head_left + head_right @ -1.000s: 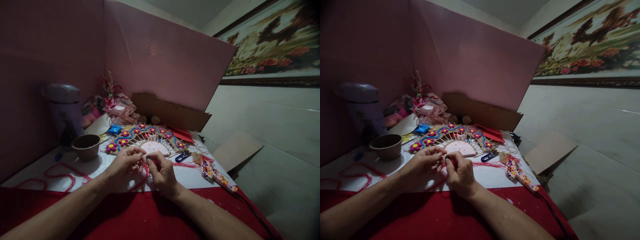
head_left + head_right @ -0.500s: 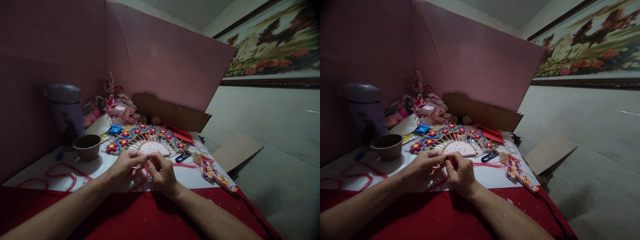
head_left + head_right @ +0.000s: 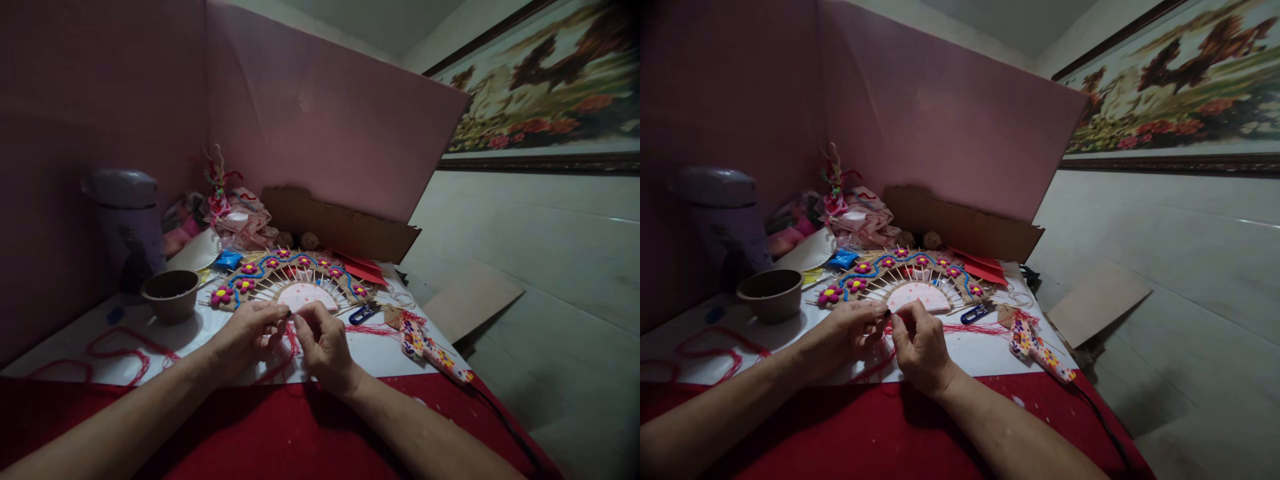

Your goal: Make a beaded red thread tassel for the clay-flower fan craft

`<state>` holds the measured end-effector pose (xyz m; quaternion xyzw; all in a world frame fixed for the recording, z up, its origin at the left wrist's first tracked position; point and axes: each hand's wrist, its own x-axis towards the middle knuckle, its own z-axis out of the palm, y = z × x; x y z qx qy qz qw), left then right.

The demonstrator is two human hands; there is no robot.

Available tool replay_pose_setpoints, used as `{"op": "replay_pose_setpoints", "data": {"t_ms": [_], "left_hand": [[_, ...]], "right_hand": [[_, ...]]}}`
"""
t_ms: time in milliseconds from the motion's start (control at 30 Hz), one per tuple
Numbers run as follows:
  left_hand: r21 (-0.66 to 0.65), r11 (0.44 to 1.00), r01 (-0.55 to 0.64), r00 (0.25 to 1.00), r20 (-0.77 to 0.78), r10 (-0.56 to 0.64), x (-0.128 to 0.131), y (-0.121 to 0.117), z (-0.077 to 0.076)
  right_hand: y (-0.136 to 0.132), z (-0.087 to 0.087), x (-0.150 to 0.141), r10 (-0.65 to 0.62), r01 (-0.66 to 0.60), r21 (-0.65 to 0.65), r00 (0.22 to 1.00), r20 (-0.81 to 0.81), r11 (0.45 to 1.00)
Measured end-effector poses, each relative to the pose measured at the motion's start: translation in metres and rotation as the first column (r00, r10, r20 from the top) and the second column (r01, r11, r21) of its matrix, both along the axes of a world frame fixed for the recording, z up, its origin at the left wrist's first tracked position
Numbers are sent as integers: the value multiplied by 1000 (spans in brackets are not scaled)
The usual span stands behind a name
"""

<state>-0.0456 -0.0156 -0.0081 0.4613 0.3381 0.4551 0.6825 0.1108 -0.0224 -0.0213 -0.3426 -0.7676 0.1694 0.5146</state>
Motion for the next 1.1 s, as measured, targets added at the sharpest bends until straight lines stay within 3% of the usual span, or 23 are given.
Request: {"op": "replay_pose_setpoints", "data": {"t_ms": [1100], "left_hand": [[-6,1000,-16,999,-29,15,1,-1,1]], "right_hand": [[1,-5,0,-45,43,39,998,54,998]]}}
